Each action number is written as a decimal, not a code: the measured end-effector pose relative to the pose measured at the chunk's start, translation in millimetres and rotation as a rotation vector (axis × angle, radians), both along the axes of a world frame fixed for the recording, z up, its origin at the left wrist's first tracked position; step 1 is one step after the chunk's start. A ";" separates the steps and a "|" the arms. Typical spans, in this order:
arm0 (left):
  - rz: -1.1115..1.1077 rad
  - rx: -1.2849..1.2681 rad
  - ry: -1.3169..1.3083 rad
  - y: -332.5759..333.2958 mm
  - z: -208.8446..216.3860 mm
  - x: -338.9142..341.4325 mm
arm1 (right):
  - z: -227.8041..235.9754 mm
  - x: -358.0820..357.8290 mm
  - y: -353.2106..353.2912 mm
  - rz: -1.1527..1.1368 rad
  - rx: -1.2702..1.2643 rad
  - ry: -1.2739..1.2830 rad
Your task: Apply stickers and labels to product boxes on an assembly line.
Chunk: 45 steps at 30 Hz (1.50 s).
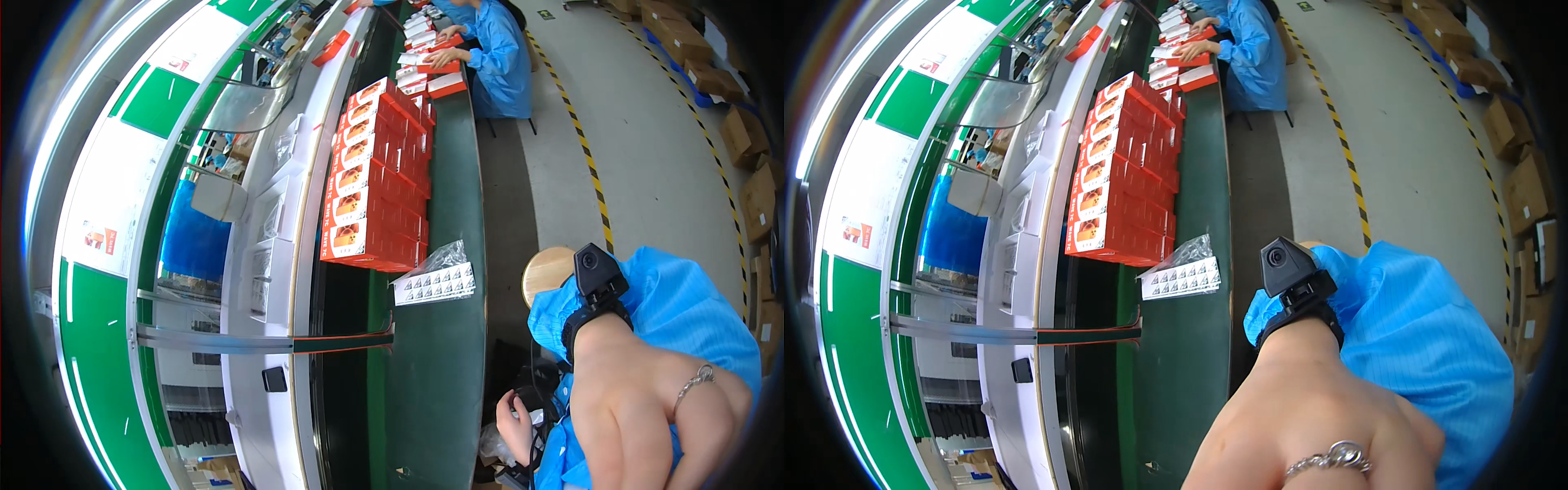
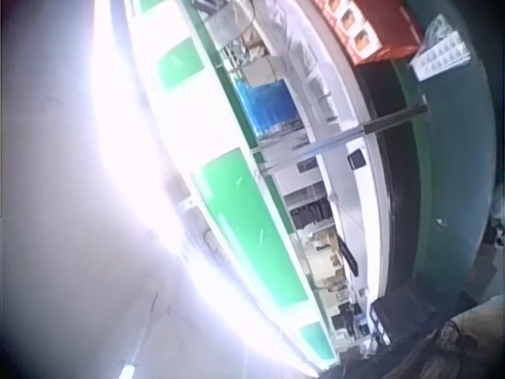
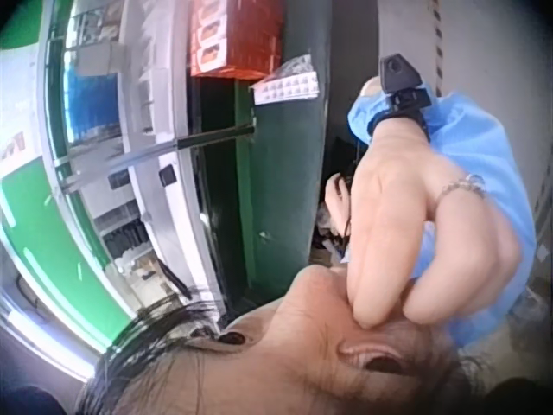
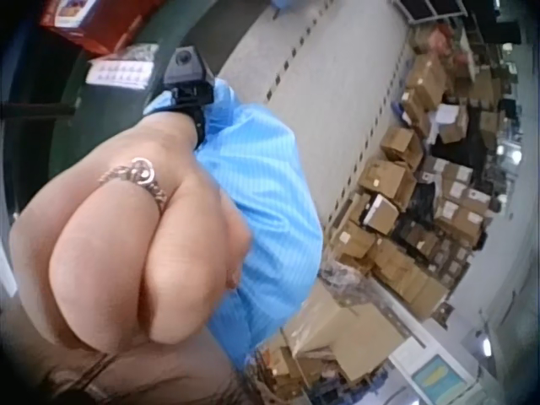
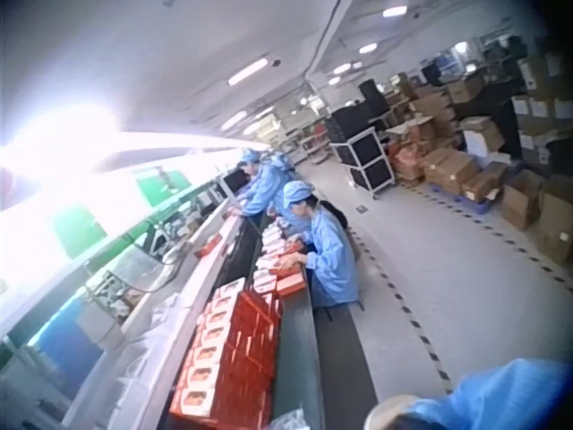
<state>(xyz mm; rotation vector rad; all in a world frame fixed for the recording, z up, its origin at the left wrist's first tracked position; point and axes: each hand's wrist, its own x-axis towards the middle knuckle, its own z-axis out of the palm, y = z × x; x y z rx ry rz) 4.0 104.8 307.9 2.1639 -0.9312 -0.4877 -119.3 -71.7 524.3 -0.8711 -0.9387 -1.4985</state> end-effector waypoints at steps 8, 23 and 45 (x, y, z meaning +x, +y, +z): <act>0.077 0.003 -0.004 -16.2 -0.6 -46.9 | 17.6 -43.7 -32.4 0.009 0.060 -0.047; 0.124 -0.032 -0.003 -83.3 -44.8 -199.2 | 27.5 -162.4 -131.2 0.471 -0.311 0.087; 1.933 0.147 -0.030 70.4 -19.1 -611.1 | -7.1 -227.7 194.6 1.880 -0.294 -0.337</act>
